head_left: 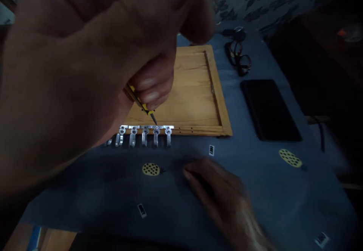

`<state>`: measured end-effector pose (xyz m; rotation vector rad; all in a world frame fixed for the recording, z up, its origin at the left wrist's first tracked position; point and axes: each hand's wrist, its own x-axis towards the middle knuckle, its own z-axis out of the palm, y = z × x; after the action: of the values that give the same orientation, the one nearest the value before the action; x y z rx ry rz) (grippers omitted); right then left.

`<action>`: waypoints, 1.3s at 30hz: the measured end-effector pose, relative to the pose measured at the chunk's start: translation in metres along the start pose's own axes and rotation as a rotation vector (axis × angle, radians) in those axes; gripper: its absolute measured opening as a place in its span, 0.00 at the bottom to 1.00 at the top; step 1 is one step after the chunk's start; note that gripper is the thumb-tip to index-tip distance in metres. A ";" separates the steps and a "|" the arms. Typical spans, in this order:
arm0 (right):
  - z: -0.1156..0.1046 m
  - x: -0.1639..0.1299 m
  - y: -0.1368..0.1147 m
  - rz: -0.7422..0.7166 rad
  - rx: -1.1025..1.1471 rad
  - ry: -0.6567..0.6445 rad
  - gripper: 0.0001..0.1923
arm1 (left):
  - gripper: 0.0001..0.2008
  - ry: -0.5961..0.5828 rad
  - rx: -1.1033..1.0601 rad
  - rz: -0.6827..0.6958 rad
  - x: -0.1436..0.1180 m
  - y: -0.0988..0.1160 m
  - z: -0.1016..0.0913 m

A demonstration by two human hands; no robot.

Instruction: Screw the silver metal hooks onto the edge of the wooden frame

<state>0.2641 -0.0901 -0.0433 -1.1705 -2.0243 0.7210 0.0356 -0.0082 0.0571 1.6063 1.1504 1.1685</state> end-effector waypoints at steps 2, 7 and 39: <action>-0.001 -0.002 0.000 0.000 -0.010 -0.010 0.07 | 0.53 -0.035 -0.043 0.053 0.004 0.003 0.005; 0.000 -0.006 0.002 -0.022 -0.023 0.023 0.06 | 0.34 -0.285 -0.173 0.395 0.009 0.016 0.017; 0.082 -0.018 -0.102 -0.039 0.216 -0.017 0.08 | 0.14 -0.362 -0.188 0.021 -0.135 0.011 -0.017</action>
<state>0.1546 -0.1611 -0.0230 -1.0009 -1.9226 0.9082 0.0010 -0.1395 0.0423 1.6050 0.7697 0.9196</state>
